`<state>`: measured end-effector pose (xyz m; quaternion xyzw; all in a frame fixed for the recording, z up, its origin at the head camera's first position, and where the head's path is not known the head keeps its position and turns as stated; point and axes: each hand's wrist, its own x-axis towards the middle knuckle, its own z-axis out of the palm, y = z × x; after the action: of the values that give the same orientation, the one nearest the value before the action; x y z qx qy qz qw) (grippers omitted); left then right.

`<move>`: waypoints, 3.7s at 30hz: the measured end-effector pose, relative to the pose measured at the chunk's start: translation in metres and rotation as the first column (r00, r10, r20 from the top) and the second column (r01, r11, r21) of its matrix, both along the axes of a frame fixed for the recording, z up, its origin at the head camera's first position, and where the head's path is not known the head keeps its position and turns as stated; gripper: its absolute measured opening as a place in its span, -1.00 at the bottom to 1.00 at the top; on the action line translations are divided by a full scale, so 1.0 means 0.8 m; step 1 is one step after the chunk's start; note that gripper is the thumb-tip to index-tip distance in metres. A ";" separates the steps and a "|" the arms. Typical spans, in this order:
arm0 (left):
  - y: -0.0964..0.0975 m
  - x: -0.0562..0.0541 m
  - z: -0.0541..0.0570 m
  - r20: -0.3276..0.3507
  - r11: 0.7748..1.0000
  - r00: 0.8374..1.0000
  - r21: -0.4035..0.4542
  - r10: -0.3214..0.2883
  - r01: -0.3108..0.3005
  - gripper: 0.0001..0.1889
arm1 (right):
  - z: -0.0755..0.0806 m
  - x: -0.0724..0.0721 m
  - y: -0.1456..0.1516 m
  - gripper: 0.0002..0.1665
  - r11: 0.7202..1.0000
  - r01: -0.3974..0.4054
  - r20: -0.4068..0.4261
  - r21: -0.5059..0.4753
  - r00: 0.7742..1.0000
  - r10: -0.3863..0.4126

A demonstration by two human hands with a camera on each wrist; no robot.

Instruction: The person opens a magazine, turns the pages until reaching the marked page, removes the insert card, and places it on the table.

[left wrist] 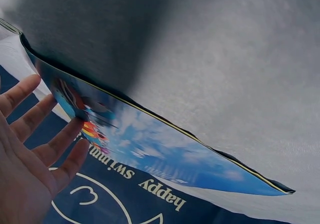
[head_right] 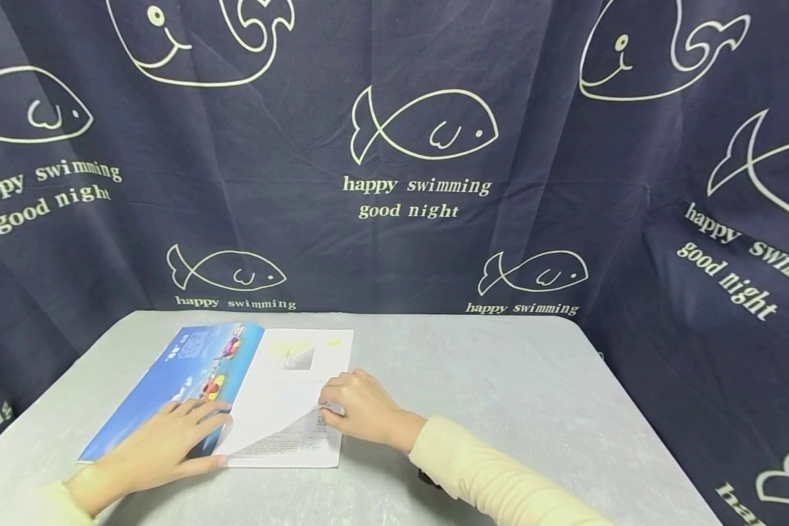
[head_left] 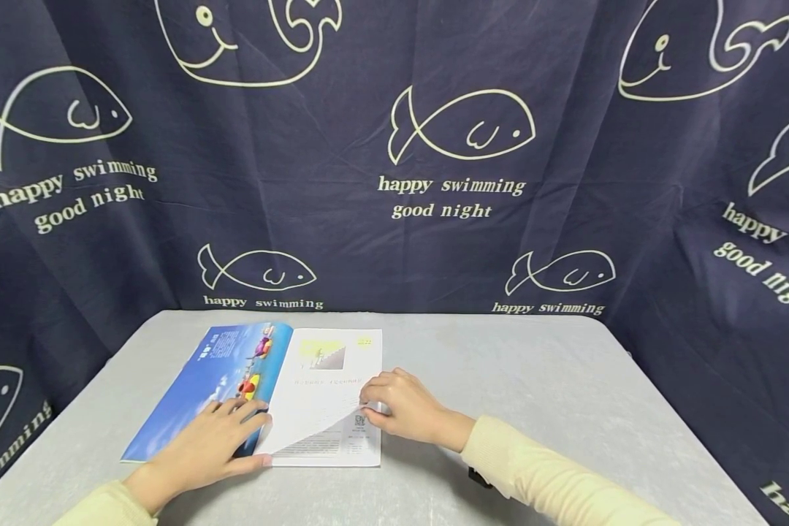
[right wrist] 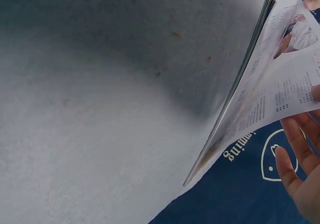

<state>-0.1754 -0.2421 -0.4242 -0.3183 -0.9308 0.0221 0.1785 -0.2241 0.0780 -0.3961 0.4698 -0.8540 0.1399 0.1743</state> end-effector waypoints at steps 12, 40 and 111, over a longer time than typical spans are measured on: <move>-0.002 -0.002 0.000 0.001 1.000 1.000 -0.003 0.000 0.000 -0.58 | 0.003 0.004 0.005 -0.72 0.998 0.054 0.045 -0.042 0.998 -0.052; -0.008 -0.005 0.001 -0.129 0.999 0.991 0.036 -0.029 0.033 -0.38 | -0.008 0.003 0.016 -0.51 0.999 0.045 0.042 -0.002 0.998 -0.045; -0.010 -0.002 -0.005 -0.133 0.997 0.989 0.051 -0.056 0.064 -0.40 | -0.020 0.024 0.012 -0.39 0.953 -0.018 0.164 0.303 0.986 -0.034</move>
<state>-0.1770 -0.2497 -0.4283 -0.3390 -0.9072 0.0121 0.2488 -0.2049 0.0874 -0.4122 0.4742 -0.8788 0.0454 0.0282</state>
